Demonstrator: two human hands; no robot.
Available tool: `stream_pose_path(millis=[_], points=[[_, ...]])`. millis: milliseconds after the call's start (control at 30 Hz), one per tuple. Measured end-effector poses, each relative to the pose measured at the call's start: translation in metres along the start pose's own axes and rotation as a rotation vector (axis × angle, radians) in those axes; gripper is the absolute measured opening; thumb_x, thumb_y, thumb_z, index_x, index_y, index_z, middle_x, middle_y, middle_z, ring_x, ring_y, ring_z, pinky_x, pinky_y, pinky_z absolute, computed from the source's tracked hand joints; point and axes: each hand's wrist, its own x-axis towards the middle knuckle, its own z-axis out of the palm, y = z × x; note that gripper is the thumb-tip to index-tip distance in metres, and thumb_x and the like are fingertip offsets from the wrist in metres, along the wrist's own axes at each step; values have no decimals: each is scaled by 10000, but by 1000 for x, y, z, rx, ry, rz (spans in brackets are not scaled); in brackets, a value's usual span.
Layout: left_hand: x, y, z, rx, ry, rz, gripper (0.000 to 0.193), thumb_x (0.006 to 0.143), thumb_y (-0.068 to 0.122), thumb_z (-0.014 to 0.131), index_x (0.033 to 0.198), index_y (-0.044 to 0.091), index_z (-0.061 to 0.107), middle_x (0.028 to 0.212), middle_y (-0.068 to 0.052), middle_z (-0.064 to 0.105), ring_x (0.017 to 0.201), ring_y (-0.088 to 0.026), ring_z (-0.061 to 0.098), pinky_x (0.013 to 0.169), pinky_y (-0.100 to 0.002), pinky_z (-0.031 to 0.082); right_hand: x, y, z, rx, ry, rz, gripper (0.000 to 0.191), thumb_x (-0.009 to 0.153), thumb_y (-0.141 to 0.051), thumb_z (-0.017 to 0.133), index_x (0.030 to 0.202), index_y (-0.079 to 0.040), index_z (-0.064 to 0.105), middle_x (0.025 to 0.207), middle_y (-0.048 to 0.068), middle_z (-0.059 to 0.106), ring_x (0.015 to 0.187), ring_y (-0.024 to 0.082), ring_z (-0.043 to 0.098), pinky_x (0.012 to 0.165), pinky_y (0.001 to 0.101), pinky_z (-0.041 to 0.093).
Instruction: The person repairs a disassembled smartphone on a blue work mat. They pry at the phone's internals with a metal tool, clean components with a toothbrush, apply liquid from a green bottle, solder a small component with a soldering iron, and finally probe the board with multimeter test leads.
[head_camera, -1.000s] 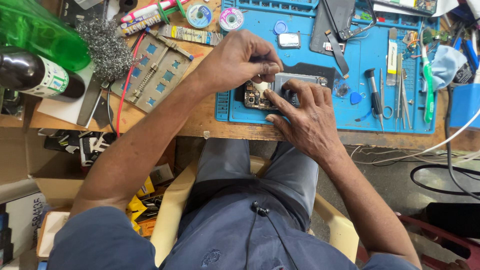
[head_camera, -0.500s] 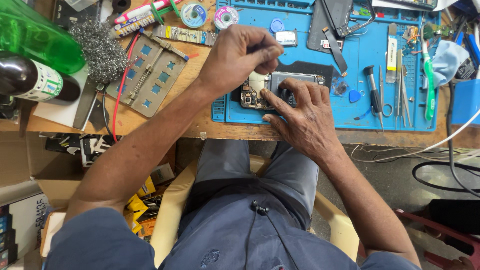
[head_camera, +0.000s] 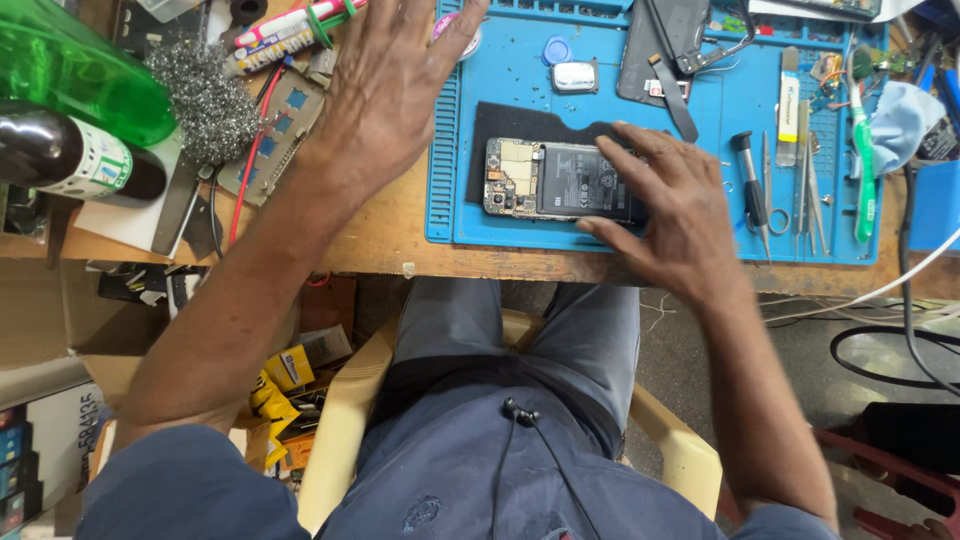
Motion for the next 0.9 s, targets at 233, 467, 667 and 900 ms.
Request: stream_pose_path(millis=[233, 467, 667, 900], points=[[-31, 22, 6, -285, 76, -13, 622, 978, 73, 719, 1562, 35, 509, 1546, -187, 475, 1378, -364, 476, 1159, -500, 420, -9, 11, -6, 53, -60, 13, 844, 807, -427, 876, 1517, -94, 565, 1458, 130, 625, 1356, 326, 558, 1152, 485, 394], [-36, 27, 3, -315, 78, -249, 246, 1042, 222, 725, 1263, 123, 682, 1150, -74, 703, 1103, -297, 666, 1072, -473, 480, -18, 13, 4, 146, 122, 39, 903, 731, -356, 958, 1490, -59, 569, 1395, 140, 646, 1279, 323, 588, 1117, 470, 426], [-22, 46, 3, -1104, 28, -381, 473, 1047, 161, 637, 1490, 57, 508, 1311, -79, 655, 1047, -150, 673, 898, -331, 621, -27, 9, 12, 131, 327, 71, 850, 740, -270, 989, 1456, -71, 576, 1378, 132, 612, 1274, 329, 562, 1125, 468, 425], [-5, 68, 23, -1784, -160, -544, 321, 1031, 103, 613, 1338, 13, 589, 1079, -27, 735, 939, -81, 707, 763, -280, 649, -22, -17, 11, 92, 463, 74, 861, 746, -255, 989, 1452, -116, 514, 1388, 115, 595, 1277, 331, 547, 1142, 479, 393]])
